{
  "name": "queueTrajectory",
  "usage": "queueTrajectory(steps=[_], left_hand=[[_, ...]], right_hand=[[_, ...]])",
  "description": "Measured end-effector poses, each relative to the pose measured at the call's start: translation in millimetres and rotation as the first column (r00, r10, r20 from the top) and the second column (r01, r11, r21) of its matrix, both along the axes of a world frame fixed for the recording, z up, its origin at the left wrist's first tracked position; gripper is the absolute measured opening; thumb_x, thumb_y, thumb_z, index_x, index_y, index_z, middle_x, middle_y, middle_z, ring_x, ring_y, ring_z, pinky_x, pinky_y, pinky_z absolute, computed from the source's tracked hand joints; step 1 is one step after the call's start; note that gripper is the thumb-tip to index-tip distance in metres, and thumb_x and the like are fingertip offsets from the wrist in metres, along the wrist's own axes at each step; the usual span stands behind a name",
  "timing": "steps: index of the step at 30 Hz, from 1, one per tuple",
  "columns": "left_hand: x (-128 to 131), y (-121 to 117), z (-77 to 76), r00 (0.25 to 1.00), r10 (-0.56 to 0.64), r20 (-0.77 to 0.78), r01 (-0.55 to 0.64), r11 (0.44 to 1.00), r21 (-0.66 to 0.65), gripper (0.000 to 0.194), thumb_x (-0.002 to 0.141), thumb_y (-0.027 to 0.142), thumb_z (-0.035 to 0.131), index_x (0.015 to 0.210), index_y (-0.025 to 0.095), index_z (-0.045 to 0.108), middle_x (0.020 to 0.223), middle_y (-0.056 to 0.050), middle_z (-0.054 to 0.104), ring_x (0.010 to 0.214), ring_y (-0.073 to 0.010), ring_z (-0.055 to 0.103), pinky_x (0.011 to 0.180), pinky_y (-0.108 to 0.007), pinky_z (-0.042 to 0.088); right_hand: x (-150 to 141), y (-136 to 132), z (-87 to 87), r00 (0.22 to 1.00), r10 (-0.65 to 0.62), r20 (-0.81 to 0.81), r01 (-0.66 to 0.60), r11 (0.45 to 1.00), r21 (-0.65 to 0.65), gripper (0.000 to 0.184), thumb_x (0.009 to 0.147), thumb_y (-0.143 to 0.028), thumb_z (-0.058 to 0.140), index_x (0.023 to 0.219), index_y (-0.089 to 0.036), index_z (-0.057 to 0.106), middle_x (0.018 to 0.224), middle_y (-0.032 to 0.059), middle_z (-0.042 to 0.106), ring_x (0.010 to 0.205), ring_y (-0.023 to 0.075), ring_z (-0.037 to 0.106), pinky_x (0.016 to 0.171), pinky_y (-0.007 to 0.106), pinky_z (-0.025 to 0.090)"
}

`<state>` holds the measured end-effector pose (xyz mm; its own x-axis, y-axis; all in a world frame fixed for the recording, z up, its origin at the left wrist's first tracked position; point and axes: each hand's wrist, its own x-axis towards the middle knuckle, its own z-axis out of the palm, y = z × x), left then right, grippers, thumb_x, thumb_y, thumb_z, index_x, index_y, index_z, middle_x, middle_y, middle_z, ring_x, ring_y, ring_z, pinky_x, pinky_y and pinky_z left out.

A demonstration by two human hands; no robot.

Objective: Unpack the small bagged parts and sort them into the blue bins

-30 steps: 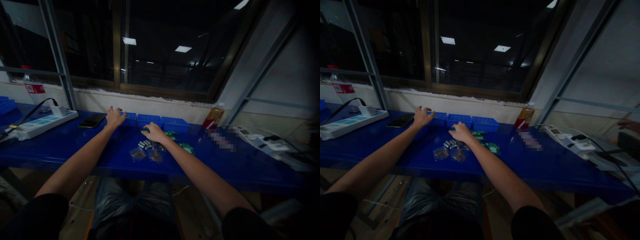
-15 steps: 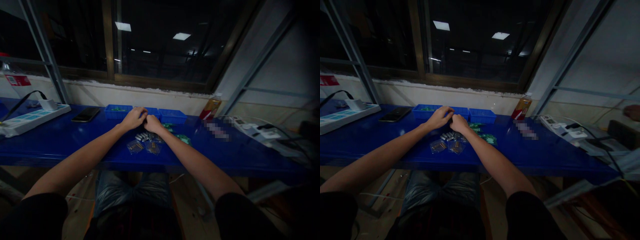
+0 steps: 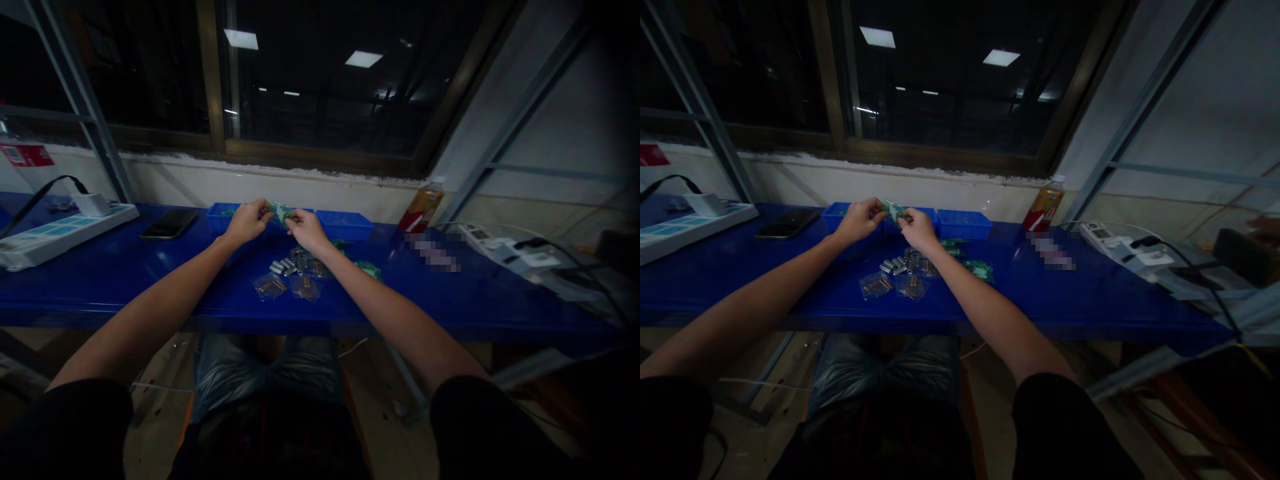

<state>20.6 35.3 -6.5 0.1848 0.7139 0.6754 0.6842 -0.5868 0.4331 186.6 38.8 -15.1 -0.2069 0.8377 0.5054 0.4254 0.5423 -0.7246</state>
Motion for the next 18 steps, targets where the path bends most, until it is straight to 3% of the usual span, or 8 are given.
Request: queueTrajectory(steps=[3, 7, 9, 11, 14, 16, 18], left_hand=[[-1, -2, 0.3, 0.998, 0.004, -0.056, -0.007, 0.999, -0.044, 0.018, 0.080, 0.031, 0.052, 0.084, 0.014, 0.056, 0.068, -0.004, 0.057, 0.062, -0.0161, 0.052, 0.059, -0.024, 0.035], [6, -6, 0.6, 0.998, 0.023, 0.060, -0.013, 0.988, -0.153, 0.034, 0.089, 0.044, 0.035, 0.102, 0.016, 0.051, 0.069, -0.003, 0.056, 0.060, -0.0162, 0.052, 0.061, -0.026, 0.037], [9, -7, 1.4, 0.976, -0.032, 0.215, 0.091, 0.957, -0.274, 0.043, 0.091, 0.048, 0.024, 0.109, 0.016, 0.047, 0.071, -0.004, 0.056, 0.056, -0.0152, 0.052, 0.060, -0.027, 0.038], [9, -7, 2.8, 0.907, -0.098, 0.409, 0.275, 0.873, -0.402, 0.049, 0.091, 0.052, 0.019, 0.113, 0.017, 0.045, 0.075, -0.006, 0.057, 0.053, -0.0147, 0.052, 0.057, -0.028, 0.040], [6, -7, 5.3, 0.746, -0.111, 0.656, 0.516, 0.719, -0.465, 0.039, 0.086, 0.045, 0.043, 0.115, 0.018, 0.043, 0.078, -0.006, 0.057, 0.054, -0.0131, 0.052, 0.057, -0.027, 0.042], [3, -7, 6.8, 0.657, -0.122, 0.744, 0.591, 0.696, -0.408, 0.046, 0.074, 0.023, 0.062, 0.115, 0.018, 0.041, 0.079, -0.003, 0.056, 0.059, -0.0112, 0.053, 0.060, -0.025, 0.042], [1, -7, 8.1, 0.602, -0.148, 0.785, 0.608, 0.722, -0.330, 0.060, 0.064, 0.007, 0.065, 0.117, 0.019, 0.040, 0.082, -0.002, 0.055, 0.065, -0.0100, 0.054, 0.062, -0.022, 0.042]], right_hand=[[4, 5, -0.3, 0.999, 0.017, -0.044, -0.018, 0.999, -0.031, 0.014, 0.076, -0.022, 0.047, 0.074, -0.014, 0.058, 0.061, -0.0012, 0.054, 0.048, 0.0086, 0.048, 0.051, 0.021, 0.039], [12, 0, 4.7, 0.993, -0.083, 0.083, 0.062, 0.973, 0.223, 0.017, 0.075, -0.020, 0.048, 0.076, -0.014, 0.064, 0.065, 0.0007, 0.059, 0.059, 0.0115, 0.051, 0.061, 0.024, 0.041], [13, -6, 8.6, 0.984, -0.101, 0.147, 0.048, 0.943, 0.328, 0.019, 0.075, -0.018, 0.048, 0.081, -0.015, 0.066, 0.073, 0.0025, 0.062, 0.067, 0.0132, 0.053, 0.068, 0.026, 0.041], [12, -11, 11.8, 0.974, -0.099, 0.206, 0.015, 0.927, 0.374, 0.022, 0.076, -0.017, 0.048, 0.084, -0.016, 0.068, 0.076, 0.0031, 0.061, 0.071, 0.0140, 0.053, 0.072, 0.027, 0.040], [11, -15, 14.4, 0.967, -0.102, 0.234, 0.003, 0.921, 0.389, 0.025, 0.077, -0.018, 0.046, 0.088, -0.018, 0.069, 0.075, 0.0032, 0.058, 0.070, 0.0144, 0.051, 0.073, 0.028, 0.041], [12, -14, 14.6, 0.970, -0.105, 0.219, 0.012, 0.921, 0.388, 0.026, 0.076, -0.018, 0.046, 0.088, -0.019, 0.069, 0.075, 0.0034, 0.055, 0.070, 0.0145, 0.050, 0.073, 0.029, 0.041], [12, -12, 14.5, 0.979, -0.086, 0.183, 0.016, 0.934, 0.357, 0.027, 0.072, -0.014, 0.046, 0.086, -0.018, 0.069, 0.077, 0.0034, 0.053, 0.072, 0.0144, 0.050, 0.075, 0.030, 0.042]])
